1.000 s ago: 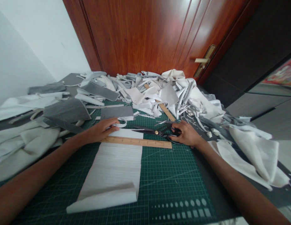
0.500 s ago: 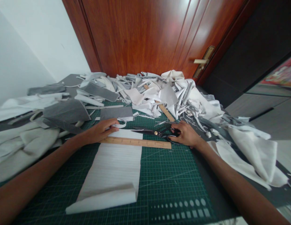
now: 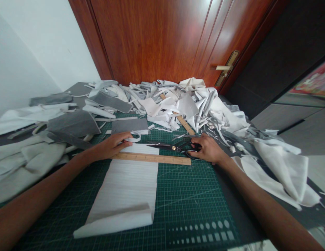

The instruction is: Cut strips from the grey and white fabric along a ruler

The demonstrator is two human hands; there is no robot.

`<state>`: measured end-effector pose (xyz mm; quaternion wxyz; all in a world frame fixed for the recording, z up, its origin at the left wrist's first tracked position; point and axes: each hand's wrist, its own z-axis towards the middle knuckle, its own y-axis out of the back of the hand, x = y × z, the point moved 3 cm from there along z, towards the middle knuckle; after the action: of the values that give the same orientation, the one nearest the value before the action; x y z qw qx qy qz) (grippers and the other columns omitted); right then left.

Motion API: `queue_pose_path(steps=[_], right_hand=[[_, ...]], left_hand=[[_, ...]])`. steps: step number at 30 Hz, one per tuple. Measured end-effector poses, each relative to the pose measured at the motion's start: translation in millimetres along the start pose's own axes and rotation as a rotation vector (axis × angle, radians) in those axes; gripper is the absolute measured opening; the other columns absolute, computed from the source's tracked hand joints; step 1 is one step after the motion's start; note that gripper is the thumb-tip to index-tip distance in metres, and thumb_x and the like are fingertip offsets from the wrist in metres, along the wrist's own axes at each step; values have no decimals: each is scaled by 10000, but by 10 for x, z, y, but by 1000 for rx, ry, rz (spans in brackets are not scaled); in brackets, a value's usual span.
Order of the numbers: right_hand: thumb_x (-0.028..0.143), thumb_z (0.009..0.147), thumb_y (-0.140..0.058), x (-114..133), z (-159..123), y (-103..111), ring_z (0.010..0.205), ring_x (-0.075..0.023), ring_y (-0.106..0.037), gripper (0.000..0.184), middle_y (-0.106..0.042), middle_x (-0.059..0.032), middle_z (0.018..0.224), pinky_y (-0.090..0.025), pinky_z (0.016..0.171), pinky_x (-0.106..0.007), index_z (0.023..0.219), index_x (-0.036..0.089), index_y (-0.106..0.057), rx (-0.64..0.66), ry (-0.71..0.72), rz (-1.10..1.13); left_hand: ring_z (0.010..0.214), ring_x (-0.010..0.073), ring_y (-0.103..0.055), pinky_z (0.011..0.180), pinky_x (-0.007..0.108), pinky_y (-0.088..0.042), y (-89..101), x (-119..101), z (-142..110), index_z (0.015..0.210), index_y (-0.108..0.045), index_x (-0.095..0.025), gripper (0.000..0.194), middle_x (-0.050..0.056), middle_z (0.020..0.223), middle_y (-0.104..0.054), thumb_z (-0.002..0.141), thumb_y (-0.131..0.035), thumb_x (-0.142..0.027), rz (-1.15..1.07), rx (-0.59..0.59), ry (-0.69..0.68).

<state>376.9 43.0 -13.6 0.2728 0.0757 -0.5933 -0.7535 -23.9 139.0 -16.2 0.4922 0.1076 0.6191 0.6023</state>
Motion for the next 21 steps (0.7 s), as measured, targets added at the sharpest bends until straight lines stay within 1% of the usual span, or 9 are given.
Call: queue_pose_path(steps=[6, 16, 21], right_hand=[[430, 881, -775, -19, -4, -1, 631, -186, -595, 272, -653, 17, 646, -396, 749, -353, 774, 245, -607, -2, -6, 0], [439, 880, -783, -17, -4, 27, 637, -190, -589, 289, -644, 19, 654, -397, 755, -366, 780, 247, -591, 23, -13, 12], [441, 881, -786, -28, -7, 15, 625, -191, -586, 291, -651, 22, 655, -414, 785, -375, 786, 248, -590, 23, -11, 3]], left_hand=[[802, 193, -609, 772, 284, -474, -2, -8, -3, 922, -591, -199, 350, 21, 850, -641, 1057, -456, -493, -6, 1, 6], [790, 195, -609, 758, 285, -459, 5, -5, -4, 924, -600, -183, 345, 27, 859, -630, 1053, -466, -473, -11, 3, -4], [780, 194, -600, 752, 286, -454, -4, 11, -1, 924, -595, -192, 340, 20, 853, -629, 1059, -473, -479, -26, 4, -12]])
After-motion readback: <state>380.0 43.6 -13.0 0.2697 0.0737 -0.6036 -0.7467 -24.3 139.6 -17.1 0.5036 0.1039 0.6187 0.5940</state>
